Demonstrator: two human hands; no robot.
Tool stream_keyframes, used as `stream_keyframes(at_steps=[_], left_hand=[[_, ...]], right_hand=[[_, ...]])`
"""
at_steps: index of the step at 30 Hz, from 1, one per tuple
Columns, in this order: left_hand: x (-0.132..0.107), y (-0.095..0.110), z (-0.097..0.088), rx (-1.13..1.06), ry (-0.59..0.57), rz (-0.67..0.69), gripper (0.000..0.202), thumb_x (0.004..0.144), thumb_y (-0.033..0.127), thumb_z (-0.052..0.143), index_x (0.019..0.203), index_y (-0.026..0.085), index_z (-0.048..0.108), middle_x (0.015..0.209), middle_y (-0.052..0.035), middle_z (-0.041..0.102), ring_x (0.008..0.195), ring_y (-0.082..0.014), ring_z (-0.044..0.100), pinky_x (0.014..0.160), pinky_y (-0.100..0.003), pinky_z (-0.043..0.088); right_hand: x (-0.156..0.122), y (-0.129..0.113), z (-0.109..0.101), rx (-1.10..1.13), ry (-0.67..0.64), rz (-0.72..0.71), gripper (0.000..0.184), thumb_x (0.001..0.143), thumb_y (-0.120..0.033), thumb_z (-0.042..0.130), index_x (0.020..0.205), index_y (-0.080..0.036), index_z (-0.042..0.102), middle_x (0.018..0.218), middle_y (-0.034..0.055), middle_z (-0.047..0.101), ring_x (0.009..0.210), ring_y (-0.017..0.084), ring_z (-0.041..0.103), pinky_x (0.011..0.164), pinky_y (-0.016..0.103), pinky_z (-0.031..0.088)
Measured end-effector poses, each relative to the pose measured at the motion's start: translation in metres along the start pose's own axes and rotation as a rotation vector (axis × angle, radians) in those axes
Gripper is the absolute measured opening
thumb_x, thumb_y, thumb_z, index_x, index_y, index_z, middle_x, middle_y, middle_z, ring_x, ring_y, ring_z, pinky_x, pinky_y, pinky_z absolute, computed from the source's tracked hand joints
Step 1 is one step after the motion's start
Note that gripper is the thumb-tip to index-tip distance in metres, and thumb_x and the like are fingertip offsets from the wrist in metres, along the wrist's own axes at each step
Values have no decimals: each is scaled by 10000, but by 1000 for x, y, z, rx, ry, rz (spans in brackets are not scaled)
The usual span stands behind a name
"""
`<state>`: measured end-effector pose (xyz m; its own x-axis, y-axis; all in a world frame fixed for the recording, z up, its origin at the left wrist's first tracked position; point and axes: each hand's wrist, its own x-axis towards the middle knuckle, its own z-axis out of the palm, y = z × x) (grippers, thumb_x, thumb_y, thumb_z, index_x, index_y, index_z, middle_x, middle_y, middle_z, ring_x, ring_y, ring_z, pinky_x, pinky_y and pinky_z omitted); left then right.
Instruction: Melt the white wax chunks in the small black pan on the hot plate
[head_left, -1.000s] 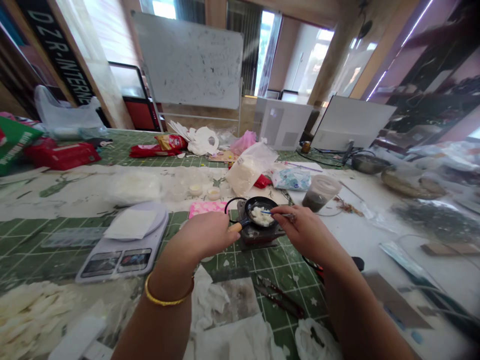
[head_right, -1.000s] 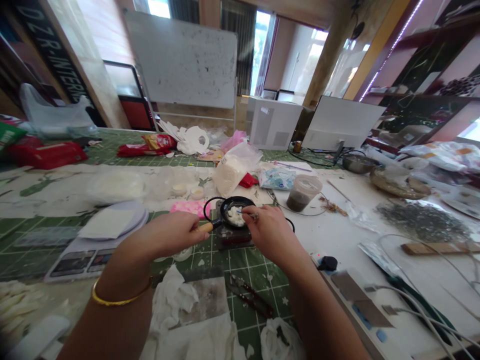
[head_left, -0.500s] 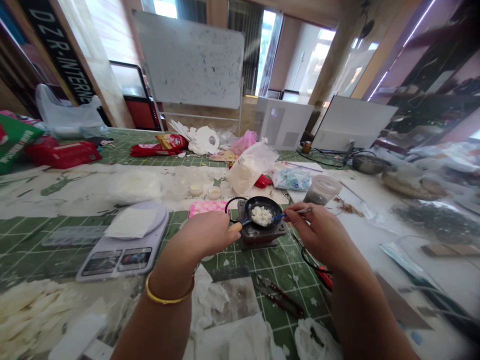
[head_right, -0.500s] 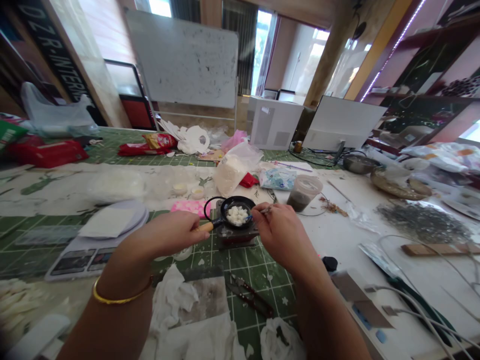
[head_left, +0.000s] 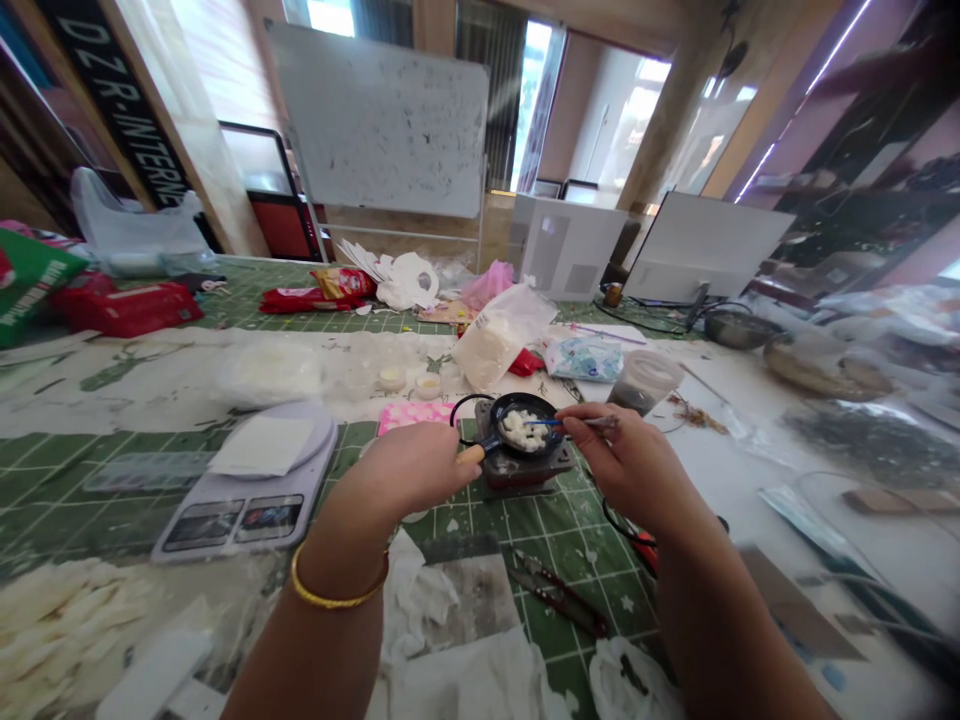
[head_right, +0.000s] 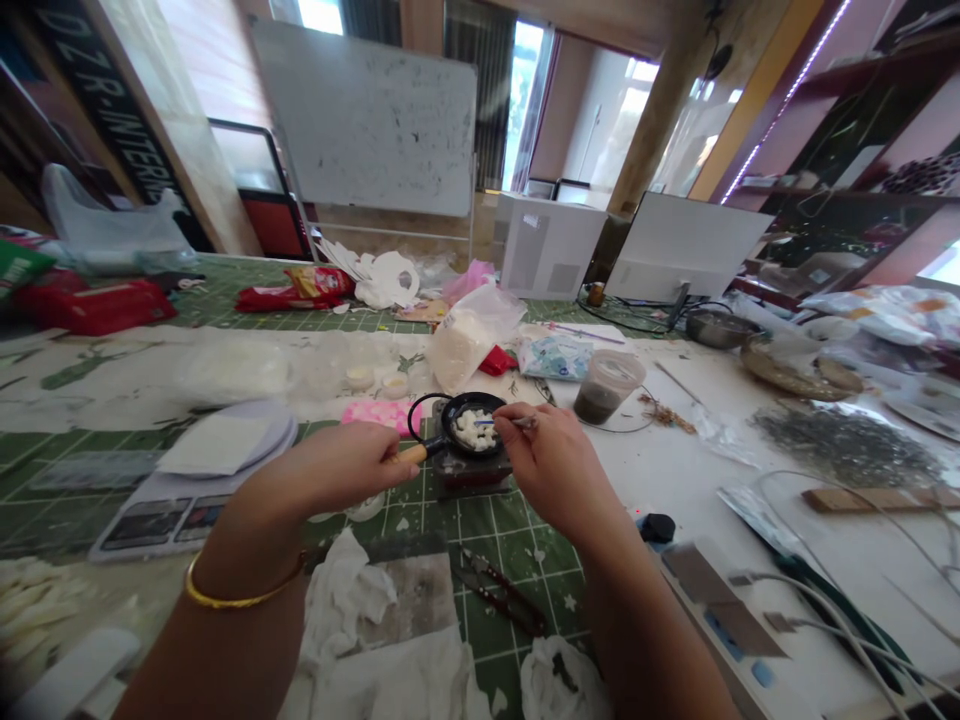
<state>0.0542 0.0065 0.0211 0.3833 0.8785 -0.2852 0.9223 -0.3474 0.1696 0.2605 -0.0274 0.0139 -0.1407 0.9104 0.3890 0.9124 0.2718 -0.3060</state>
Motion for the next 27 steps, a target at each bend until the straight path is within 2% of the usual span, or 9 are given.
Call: stream_keyframes(at_steps=[5,10,14,19,23,27], left_hand=[[0,0,0,-6,-4,-15,495,748,545,269,701,173,592,703,-78,625,518,-170,511,457,-265,297],[0,-1,1,6,16,-5,537,749,573,243,670,166,585,669,-78,618,492,-157,496,446,-261,281],[1,-2,3,0,10,-5,548,745,585,237,678,169,587,668,-78,619,487,-164,495,443,-268,283],[2,-3,3,6,9,-2,513,745,564,267,657,168,581,666,-78,622,492,-162,501,453,-264,291],[2,-3,3,-4,11,-1,503,743,557,272,646,167,574,655,-75,615,484,-159,496,440,-266,281],[1,-2,2,-3,18,-4,493,745,552,273,632,170,563,645,-71,611,480,-160,495,429,-265,270]], right_hand=[[2,1,3,-25,-81,-6,276,840,-340,383,940,-230,616,816,29,647,807,170,560,734,284,365],[3,5,3,-45,34,12,275,846,-330,371,916,-218,611,813,22,652,764,156,564,710,274,361],[3,6,2,-81,-38,-24,270,841,-324,381,891,-213,622,793,26,652,773,166,565,703,279,360],[4,11,2,-87,63,23,283,845,-327,367,923,-212,613,790,34,649,761,169,564,704,285,361],[4,11,2,-73,-30,-23,274,842,-318,374,902,-217,622,802,31,654,767,164,569,706,282,362],[4,11,2,-53,55,10,277,844,-324,369,939,-218,607,830,30,653,794,171,567,713,286,363]])
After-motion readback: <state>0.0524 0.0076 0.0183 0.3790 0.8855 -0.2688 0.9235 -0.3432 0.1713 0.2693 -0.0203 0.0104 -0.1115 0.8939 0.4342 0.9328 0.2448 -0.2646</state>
